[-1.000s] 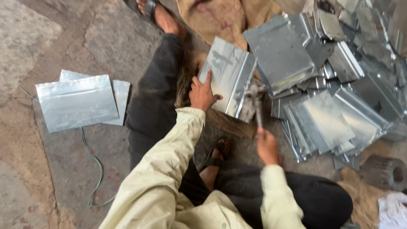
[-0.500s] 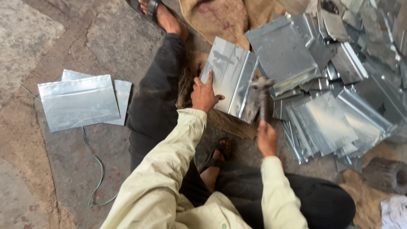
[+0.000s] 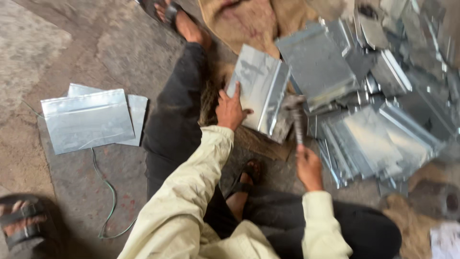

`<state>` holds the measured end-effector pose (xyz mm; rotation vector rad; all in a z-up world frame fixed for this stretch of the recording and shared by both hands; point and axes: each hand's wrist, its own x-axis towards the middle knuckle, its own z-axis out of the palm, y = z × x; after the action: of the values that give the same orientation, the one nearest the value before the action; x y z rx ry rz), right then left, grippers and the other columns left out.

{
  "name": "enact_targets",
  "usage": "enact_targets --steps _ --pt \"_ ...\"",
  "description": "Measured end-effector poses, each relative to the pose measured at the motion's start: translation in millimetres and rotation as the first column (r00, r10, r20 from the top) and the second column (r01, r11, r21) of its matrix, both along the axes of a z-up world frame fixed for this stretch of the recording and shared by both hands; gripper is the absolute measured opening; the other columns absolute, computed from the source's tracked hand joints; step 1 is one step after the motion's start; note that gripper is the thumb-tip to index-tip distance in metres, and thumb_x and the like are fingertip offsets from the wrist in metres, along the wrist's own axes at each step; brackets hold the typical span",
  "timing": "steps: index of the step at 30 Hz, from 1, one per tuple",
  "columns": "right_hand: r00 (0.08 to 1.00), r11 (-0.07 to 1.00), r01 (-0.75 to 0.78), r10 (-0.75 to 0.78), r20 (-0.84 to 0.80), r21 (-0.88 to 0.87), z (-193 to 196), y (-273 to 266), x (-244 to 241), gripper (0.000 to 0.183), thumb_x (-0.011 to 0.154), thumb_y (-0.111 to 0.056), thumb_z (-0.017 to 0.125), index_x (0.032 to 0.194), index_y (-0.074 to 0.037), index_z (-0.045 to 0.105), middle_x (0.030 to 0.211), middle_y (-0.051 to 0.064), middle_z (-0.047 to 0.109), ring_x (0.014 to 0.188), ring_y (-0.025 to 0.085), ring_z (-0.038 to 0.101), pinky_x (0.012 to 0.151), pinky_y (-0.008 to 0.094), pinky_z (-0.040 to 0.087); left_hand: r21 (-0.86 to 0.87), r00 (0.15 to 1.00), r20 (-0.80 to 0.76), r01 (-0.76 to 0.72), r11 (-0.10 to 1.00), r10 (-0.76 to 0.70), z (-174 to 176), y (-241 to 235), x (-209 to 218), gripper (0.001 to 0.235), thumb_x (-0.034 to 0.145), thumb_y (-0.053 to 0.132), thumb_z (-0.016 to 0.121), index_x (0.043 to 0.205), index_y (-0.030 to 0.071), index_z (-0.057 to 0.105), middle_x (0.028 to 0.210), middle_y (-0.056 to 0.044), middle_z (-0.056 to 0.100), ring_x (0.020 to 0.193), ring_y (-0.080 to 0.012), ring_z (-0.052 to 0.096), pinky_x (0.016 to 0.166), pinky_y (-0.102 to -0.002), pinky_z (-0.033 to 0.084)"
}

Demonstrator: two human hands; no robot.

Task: The person hammers metal sheets on a stone block using a hammer, setting aside finished pieces and picking up new ones from a pile.

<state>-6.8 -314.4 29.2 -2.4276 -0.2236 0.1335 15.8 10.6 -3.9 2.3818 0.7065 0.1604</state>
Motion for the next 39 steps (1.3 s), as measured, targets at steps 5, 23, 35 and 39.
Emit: enact_targets --steps 5,23,35,39 --pt "0.982 0.712 0.177 -0.088 -0.164 0.679 69.1 -21.0 -21.7 0.04 0.111 -0.05 0.051 0.099 -0.012 0.056 0.067 -0.005 0.046 0.05 0.003 0.041 0.043 0.019 0.031 -0.059 0.998 -0.061 0.007 0.998 -0.01 -1.8 -8.2 -8.0 0.119 0.066 0.051 0.093 0.162 0.025 0.026 0.127 -0.027 0.044 0.1 -0.0442 0.061 0.068 -0.046 0.055" --pt "0.999 0.665 -0.042 0.005 0.052 0.746 81.9 -5.0 -60.6 0.061 0.106 -0.069 0.051 0.079 -0.014 0.048 0.061 -0.007 0.039 0.047 0.003 0.035 0.045 0.017 0.029 -0.04 0.998 -0.056 0.005 0.999 -0.007 4.0 -8.3 -6.5 0.115 0.068 0.052 0.092 0.16 0.024 0.028 0.128 -0.029 0.043 0.096 -0.0431 0.061 0.064 -0.046 0.056" --pt "0.887 0.851 0.378 -0.22 -0.407 0.364 30.0 -2.0 -54.6 0.051 0.106 -0.056 0.047 0.092 -0.007 0.052 0.064 0.001 0.049 0.047 0.011 0.042 0.04 0.03 0.031 -0.012 0.999 0.036 -0.024 1.0 0.025 -11.6 -9.6 -7.0 0.121 0.059 0.049 0.096 0.156 0.024 0.028 0.134 -0.028 0.04 0.102 -0.0462 0.059 0.07 -0.049 0.056" --pt "0.997 0.608 0.045 -0.075 0.001 0.793 79.2 -14.8 -72.4 0.048 0.111 -0.055 0.049 0.098 -0.009 0.054 0.069 -0.001 0.049 0.054 0.006 0.043 0.047 0.022 0.032 -0.015 1.0 -0.006 -0.01 1.0 0.01 -8.9 -10.0 -8.5 0.115 0.069 0.052 0.092 0.16 0.023 0.029 0.124 -0.025 0.044 0.097 -0.0432 0.061 0.068 -0.047 0.056"
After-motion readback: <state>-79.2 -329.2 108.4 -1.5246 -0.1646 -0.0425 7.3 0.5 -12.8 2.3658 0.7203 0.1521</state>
